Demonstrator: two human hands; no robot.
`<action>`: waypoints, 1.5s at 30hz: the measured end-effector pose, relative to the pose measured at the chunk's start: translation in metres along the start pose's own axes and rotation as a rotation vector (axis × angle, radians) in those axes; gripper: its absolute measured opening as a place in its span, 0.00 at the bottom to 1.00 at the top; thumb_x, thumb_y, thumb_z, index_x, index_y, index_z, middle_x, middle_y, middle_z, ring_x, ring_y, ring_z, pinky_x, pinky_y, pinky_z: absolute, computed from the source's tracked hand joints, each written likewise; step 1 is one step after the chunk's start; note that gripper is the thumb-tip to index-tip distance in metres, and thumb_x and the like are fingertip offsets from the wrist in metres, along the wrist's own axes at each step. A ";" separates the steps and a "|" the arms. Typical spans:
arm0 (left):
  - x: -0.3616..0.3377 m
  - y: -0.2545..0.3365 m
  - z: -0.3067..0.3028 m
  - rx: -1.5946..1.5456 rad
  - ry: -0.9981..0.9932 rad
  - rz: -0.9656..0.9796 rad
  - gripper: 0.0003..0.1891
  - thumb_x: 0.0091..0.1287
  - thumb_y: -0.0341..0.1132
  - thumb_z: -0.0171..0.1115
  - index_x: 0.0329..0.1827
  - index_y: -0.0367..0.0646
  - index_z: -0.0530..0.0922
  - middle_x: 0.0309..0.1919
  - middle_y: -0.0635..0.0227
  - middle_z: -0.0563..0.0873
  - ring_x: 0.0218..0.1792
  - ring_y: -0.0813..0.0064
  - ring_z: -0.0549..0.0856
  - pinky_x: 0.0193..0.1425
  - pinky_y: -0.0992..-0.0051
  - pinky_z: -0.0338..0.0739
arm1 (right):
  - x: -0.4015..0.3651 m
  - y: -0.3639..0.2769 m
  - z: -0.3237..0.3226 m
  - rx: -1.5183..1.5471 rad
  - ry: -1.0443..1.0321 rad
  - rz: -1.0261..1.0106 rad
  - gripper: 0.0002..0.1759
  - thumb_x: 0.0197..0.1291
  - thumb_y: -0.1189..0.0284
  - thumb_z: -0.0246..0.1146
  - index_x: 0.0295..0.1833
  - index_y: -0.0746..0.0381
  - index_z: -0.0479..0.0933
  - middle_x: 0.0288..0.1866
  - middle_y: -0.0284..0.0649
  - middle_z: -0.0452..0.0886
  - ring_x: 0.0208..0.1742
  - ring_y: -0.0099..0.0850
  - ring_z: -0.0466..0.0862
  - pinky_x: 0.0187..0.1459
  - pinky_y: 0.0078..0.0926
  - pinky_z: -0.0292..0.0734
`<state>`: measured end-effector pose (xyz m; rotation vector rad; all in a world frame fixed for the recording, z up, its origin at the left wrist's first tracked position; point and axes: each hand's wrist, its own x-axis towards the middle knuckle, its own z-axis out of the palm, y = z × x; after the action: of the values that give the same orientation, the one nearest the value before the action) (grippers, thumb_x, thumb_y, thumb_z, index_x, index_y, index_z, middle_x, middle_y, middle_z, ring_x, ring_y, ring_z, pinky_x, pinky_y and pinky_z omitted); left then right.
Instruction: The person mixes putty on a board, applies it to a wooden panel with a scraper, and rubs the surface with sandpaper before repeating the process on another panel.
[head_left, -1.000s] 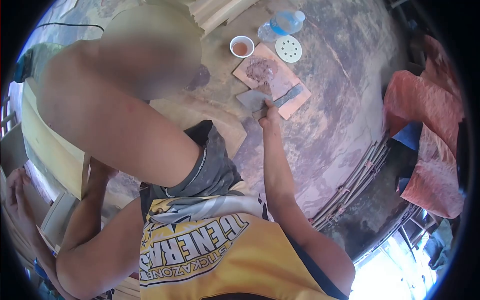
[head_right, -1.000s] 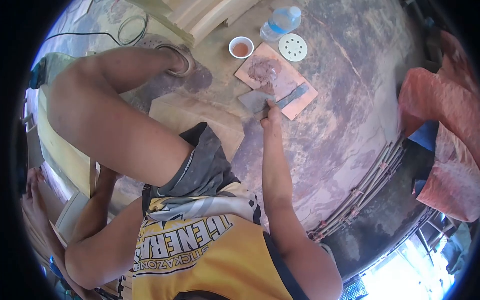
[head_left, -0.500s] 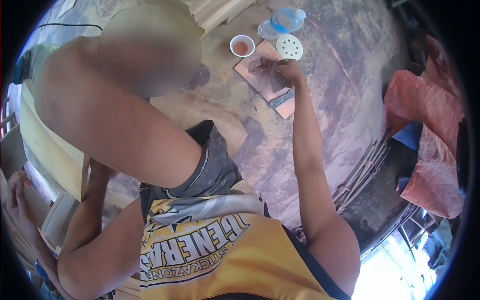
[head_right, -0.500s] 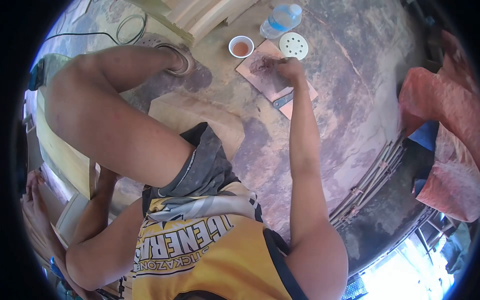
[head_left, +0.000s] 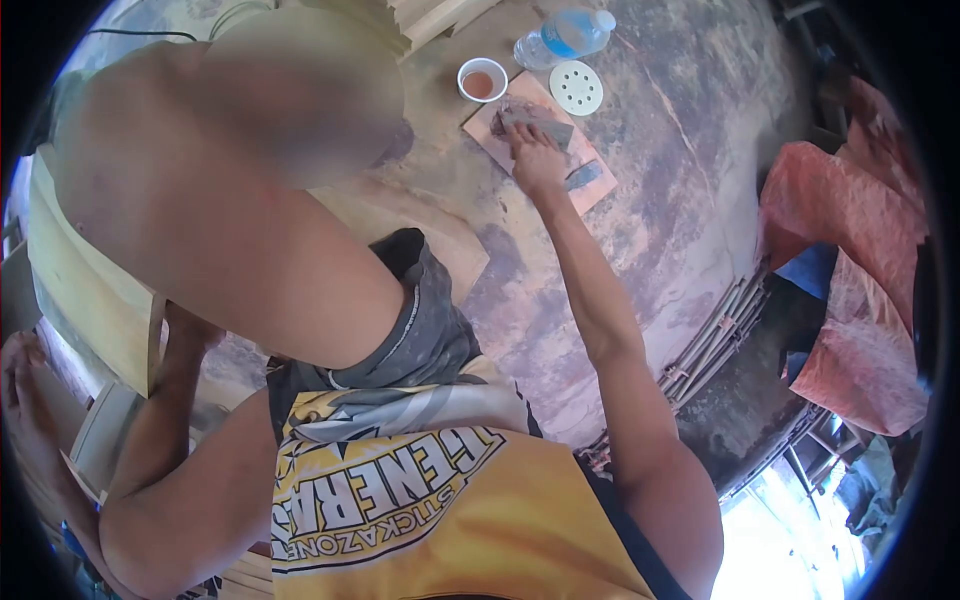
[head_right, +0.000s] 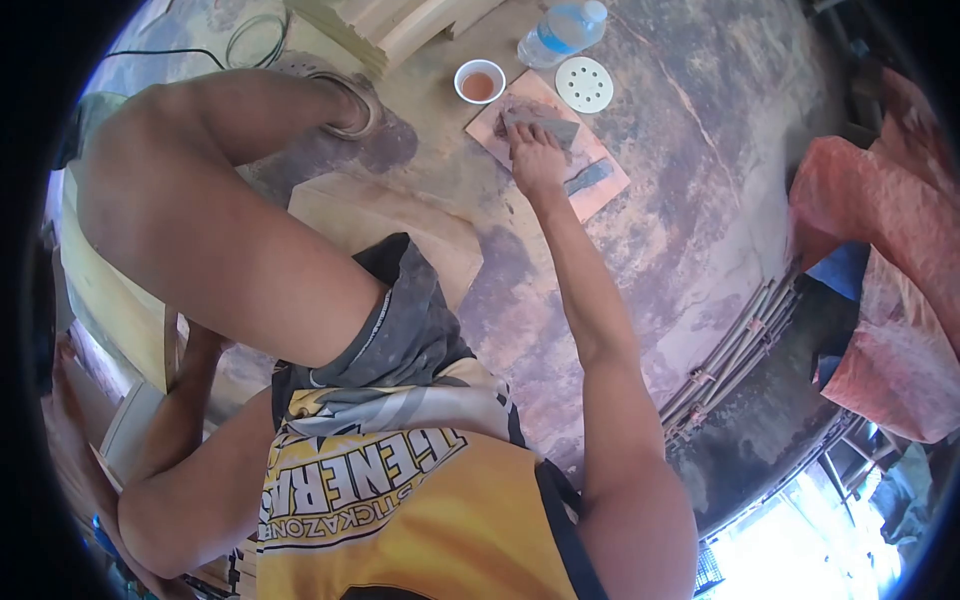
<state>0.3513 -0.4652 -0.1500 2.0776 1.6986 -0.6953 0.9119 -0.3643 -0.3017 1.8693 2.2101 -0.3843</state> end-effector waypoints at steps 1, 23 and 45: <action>0.000 0.000 0.000 0.003 0.001 -0.001 0.28 0.73 0.44 0.57 0.75 0.52 0.68 0.73 0.62 0.72 0.74 0.68 0.70 0.75 0.68 0.66 | -0.009 0.004 0.016 0.000 -0.004 0.003 0.32 0.60 0.77 0.56 0.73 0.55 0.70 0.76 0.39 0.70 0.75 0.39 0.71 0.74 0.38 0.65; 0.024 0.016 -0.019 0.027 0.030 0.001 0.28 0.72 0.44 0.58 0.75 0.52 0.68 0.73 0.62 0.72 0.73 0.67 0.70 0.74 0.67 0.67 | -0.003 0.048 0.076 2.007 0.027 1.000 0.11 0.67 0.75 0.60 0.51 0.69 0.78 0.44 0.44 0.85 0.44 0.37 0.86 0.48 0.37 0.83; 0.005 -0.002 -0.001 -0.081 -0.026 -0.060 0.27 0.72 0.44 0.58 0.73 0.50 0.69 0.71 0.61 0.74 0.71 0.66 0.73 0.71 0.66 0.71 | -0.015 0.022 0.008 0.127 0.043 -0.040 0.30 0.70 0.72 0.48 0.77 0.66 0.60 0.79 0.49 0.63 0.81 0.44 0.62 0.78 0.44 0.57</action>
<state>0.3500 -0.4598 -0.1520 1.9616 1.7516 -0.6572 0.9355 -0.3770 -0.3051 1.9156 2.3047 -0.5080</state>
